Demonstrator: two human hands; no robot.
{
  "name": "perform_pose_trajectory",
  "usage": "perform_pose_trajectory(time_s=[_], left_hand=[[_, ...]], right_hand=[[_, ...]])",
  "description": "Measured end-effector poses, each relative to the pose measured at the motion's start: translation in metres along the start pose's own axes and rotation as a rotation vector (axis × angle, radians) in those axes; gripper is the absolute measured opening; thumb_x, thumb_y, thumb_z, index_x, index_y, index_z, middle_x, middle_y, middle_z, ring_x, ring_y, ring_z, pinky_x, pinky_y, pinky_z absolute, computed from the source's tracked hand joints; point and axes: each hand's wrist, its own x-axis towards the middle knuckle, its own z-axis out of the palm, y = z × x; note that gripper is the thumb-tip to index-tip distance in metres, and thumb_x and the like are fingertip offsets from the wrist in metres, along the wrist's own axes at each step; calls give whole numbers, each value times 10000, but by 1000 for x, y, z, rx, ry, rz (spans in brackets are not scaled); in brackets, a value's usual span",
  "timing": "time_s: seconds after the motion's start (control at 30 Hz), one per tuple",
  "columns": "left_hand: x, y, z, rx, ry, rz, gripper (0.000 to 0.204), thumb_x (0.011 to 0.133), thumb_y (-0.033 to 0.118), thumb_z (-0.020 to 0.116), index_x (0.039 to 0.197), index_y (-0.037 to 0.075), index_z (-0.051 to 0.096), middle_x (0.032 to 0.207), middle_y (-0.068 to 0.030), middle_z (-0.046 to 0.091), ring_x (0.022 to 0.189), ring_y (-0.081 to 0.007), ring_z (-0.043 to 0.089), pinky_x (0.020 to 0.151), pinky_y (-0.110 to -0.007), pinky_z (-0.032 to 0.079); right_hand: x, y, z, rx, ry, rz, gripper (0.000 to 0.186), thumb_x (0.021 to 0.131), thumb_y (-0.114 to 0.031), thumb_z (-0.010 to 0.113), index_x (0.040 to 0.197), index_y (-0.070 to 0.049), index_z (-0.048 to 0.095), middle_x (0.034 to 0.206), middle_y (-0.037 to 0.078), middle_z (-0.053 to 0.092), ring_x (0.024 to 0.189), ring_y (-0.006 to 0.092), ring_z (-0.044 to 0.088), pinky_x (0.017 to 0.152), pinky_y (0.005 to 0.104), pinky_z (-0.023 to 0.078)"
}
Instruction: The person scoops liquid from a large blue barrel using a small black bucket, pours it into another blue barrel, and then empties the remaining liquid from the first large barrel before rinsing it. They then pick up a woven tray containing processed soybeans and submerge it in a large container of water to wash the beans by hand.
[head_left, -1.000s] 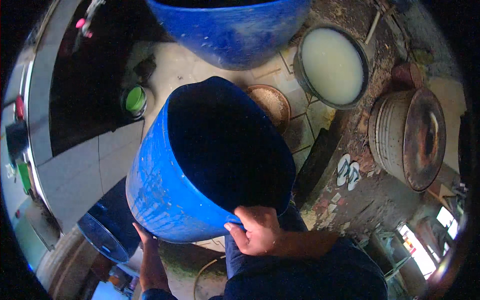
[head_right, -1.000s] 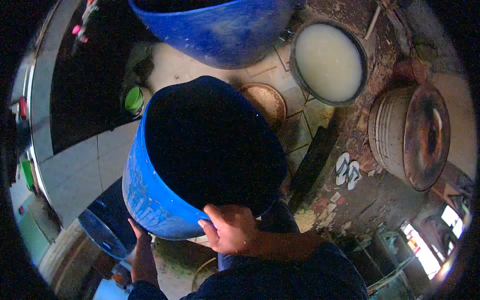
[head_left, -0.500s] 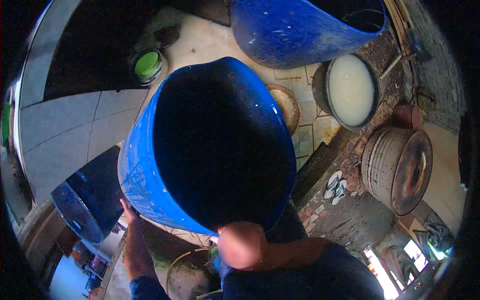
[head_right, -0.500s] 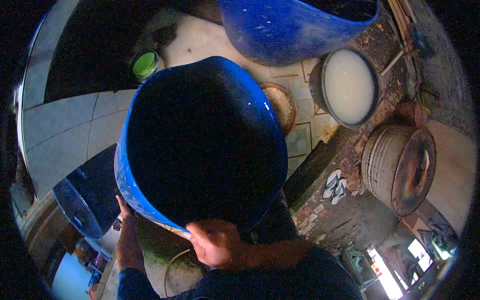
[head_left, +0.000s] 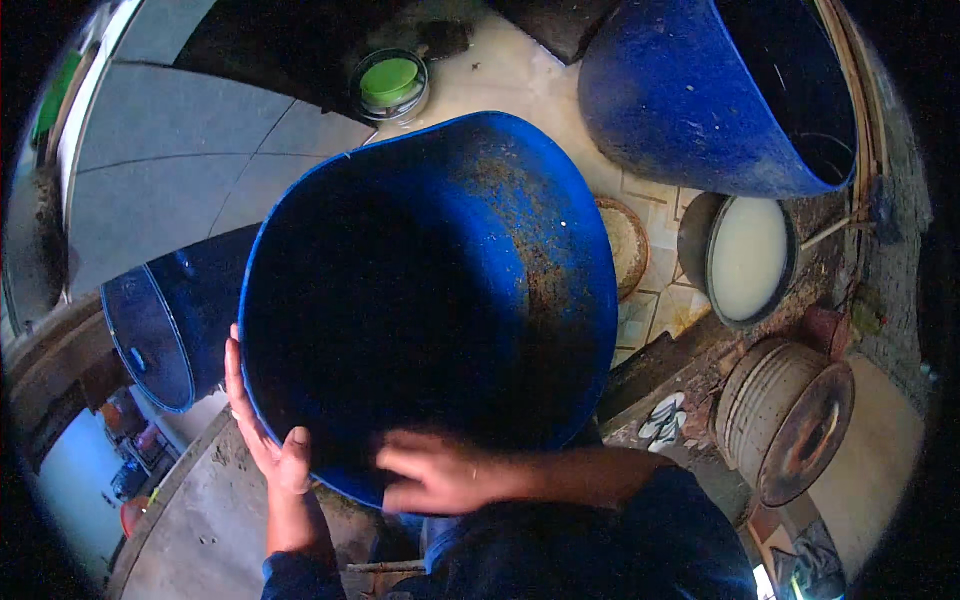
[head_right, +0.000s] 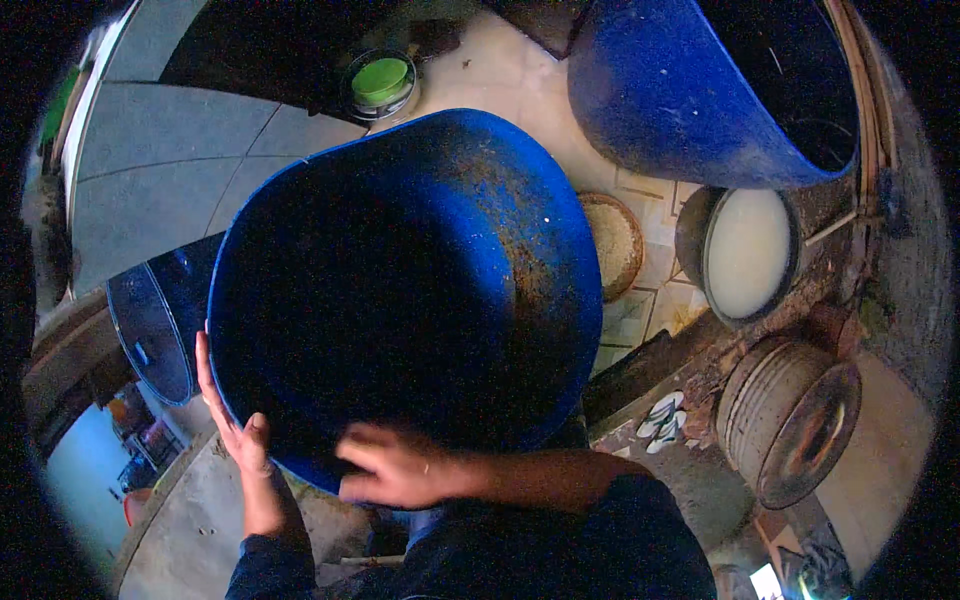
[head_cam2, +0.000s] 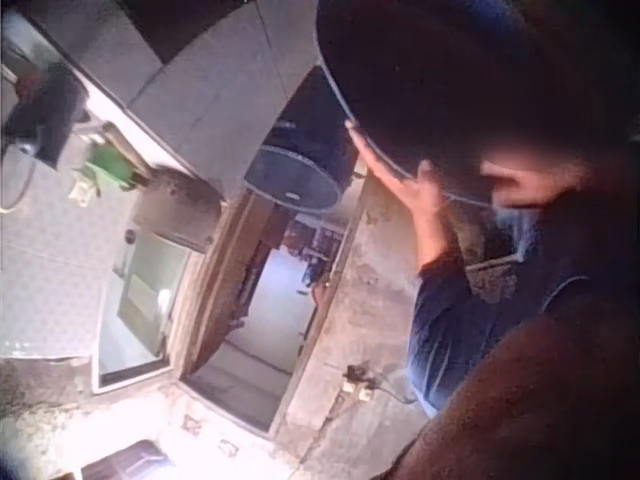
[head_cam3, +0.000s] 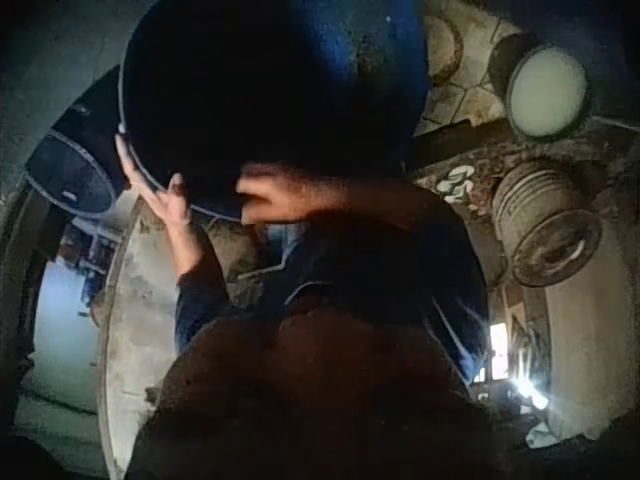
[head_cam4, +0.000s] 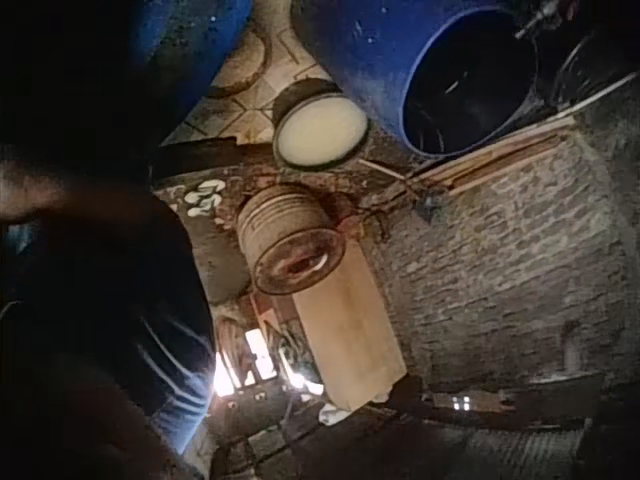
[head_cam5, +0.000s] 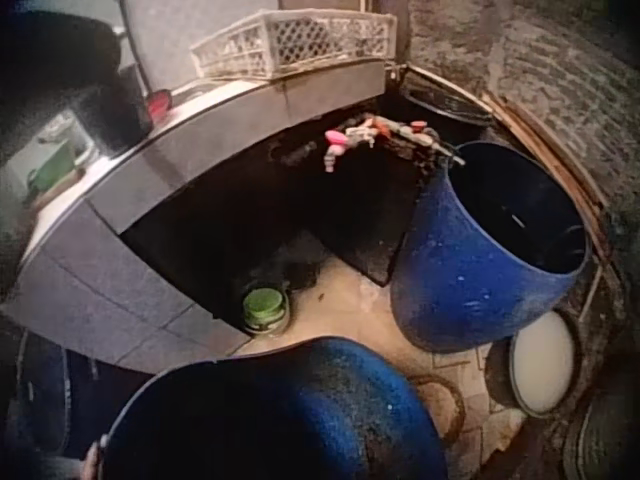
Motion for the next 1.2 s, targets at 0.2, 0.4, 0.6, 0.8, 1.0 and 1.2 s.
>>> perform_pose_trajectory(time_s=[0.2, 0.4, 0.6, 0.8, 1.0, 1.2], left_hand=[[-7, -18, -10, -28, 97, -25, 1132, 673, 633, 699, 1461, -9, 200, 1488, -172, 274, 1359, -283, 291, 1117, -426, 212], [-16, -32, -27, 38, 168, -75, 1166, 632, 672, 705, 1459, 2, 228, 1462, -153, 311, 1326, -270, 329, 1102, -421, 241], [-28, -49, -45, 88, 207, -94, 1164, 627, 677, 694, 1453, -6, 241, 1457, -146, 318, 1325, -263, 333, 1100, -413, 249], [-32, -49, -45, 43, 180, -97, 1111, 667, 641, 679, 1453, -7, 235, 1468, -169, 302, 1341, -273, 317, 1112, -426, 233], [-31, -46, -41, 55, 169, -115, 1129, 658, 653, 685, 1451, -7, 229, 1459, -174, 315, 1336, -273, 325, 1114, -430, 232], [-26, -46, -38, 52, 179, -170, 1154, 636, 688, 683, 1448, -5, 243, 1459, -161, 319, 1326, -271, 341, 1106, -437, 247]], right_hand=[[-27, 180, -93, -1162, 74, 546, 500, 905, -369, 505, 1276, -35, 522, 1393, 159, 439, 1342, 333, 327, 1071, 517, 268], [-32, 258, -213, -1710, -181, 592, 563, 893, -242, 449, 1408, -32, 362, 1513, 106, 274, 1418, 262, 179, 1149, 460, 111], [-54, 261, -253, -1745, -337, 596, 574, 893, -210, 428, 1413, 16, 338, 1523, 100, 254, 1417, 242, 186, 1150, 439, 115], [-84, 258, -248, -1915, -584, 540, 559, 900, -230, 429, 1397, 19, 362, 1499, 143, 288, 1399, 283, 229, 1139, 451, 152], [-80, 283, -235, -1727, -371, 249, 463, 883, -169, 429, 1272, 74, 487, 1405, 214, 408, 1329, 329, 342, 1112, 467, 234], [-115, 304, -230, -1464, -438, 435, 533, 869, -187, 443, 1345, 52, 414, 1422, 158, 395, 1367, 284, 294, 1131, 447, 200]])
